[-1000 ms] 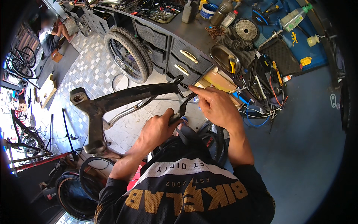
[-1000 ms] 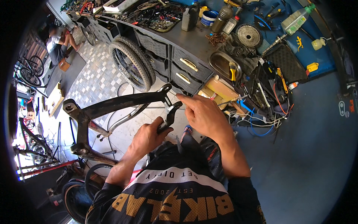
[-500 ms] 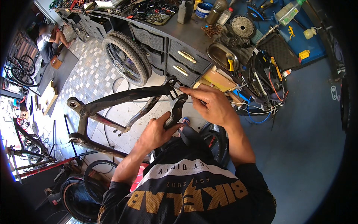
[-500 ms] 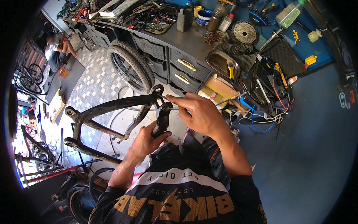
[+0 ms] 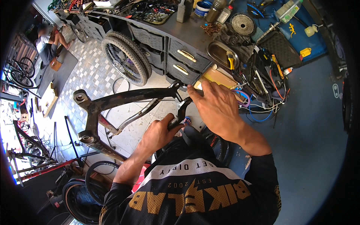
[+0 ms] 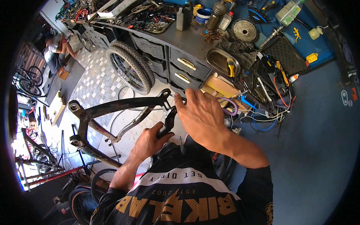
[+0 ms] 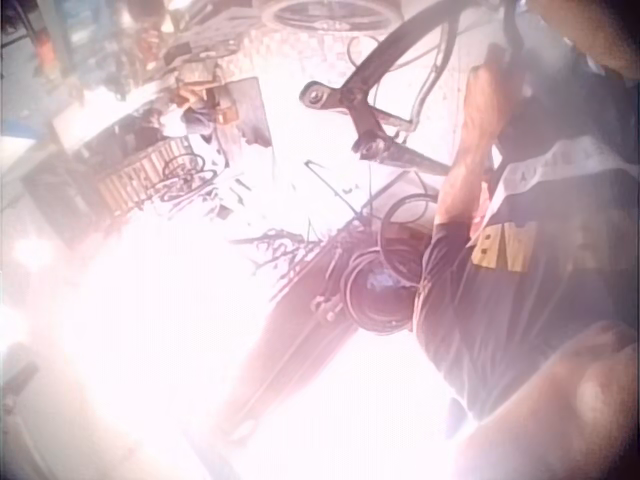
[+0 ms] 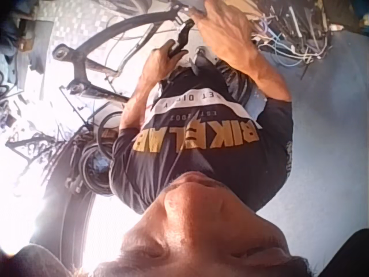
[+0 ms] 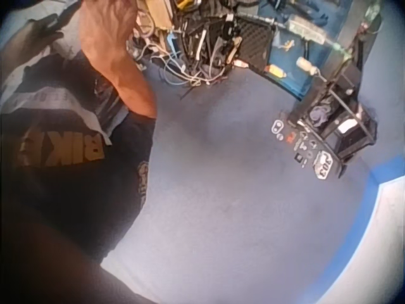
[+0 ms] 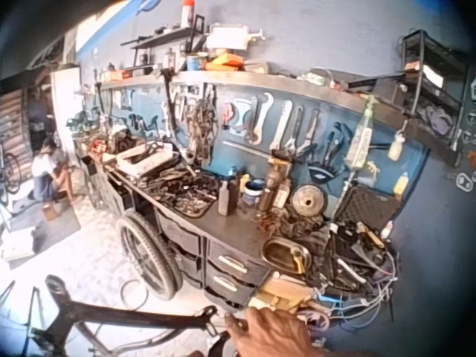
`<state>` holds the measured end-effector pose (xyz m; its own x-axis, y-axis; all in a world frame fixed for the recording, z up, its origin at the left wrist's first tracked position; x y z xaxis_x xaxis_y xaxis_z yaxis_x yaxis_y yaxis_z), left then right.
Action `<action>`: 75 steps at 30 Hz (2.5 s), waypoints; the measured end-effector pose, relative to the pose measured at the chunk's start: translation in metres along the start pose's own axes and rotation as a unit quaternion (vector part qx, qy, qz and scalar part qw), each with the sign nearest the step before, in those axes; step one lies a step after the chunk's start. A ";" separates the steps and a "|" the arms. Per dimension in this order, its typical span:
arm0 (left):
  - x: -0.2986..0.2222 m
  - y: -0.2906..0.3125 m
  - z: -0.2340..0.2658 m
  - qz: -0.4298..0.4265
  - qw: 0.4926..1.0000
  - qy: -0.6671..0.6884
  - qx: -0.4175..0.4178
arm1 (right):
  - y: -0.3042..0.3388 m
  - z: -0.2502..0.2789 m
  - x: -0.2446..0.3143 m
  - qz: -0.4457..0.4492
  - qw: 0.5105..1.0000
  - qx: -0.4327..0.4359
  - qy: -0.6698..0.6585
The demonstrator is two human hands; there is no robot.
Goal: The person scrubs a bicycle frame with a yellow brush over a sink, then rinses it with a hose. They inspect the frame and continue scrubbing different sections, focusing on joints and tubes.
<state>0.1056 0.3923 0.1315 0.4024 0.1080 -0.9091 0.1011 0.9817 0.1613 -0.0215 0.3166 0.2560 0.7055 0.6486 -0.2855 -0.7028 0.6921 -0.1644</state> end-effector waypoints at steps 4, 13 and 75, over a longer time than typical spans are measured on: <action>0.003 0.000 0.001 0.021 1.000 0.006 0.021 | -0.003 0.001 0.003 0.027 1.000 -0.001 0.005; 0.005 0.003 0.012 0.014 0.980 0.175 0.091 | -0.012 -0.001 -0.012 0.055 0.991 0.004 -0.125; 0.004 0.014 0.020 0.002 0.919 0.378 0.114 | -0.021 0.027 -0.009 0.069 0.988 -0.095 -0.102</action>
<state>0.1271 0.4036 0.1382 -0.3350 0.2749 -0.9012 0.3241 0.9317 0.1637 -0.0105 0.3051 0.2868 0.5913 0.7968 -0.1240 -0.7844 0.5328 -0.3175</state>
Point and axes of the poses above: each hand's wrist, its own y-axis away from the middle knuckle, its own z-axis out of the back of the hand, x = y × z, the point moved 8 cm from there along -y, towards the middle knuckle, and after that the axes turned 12 degrees about y, right-handed, at the moved point
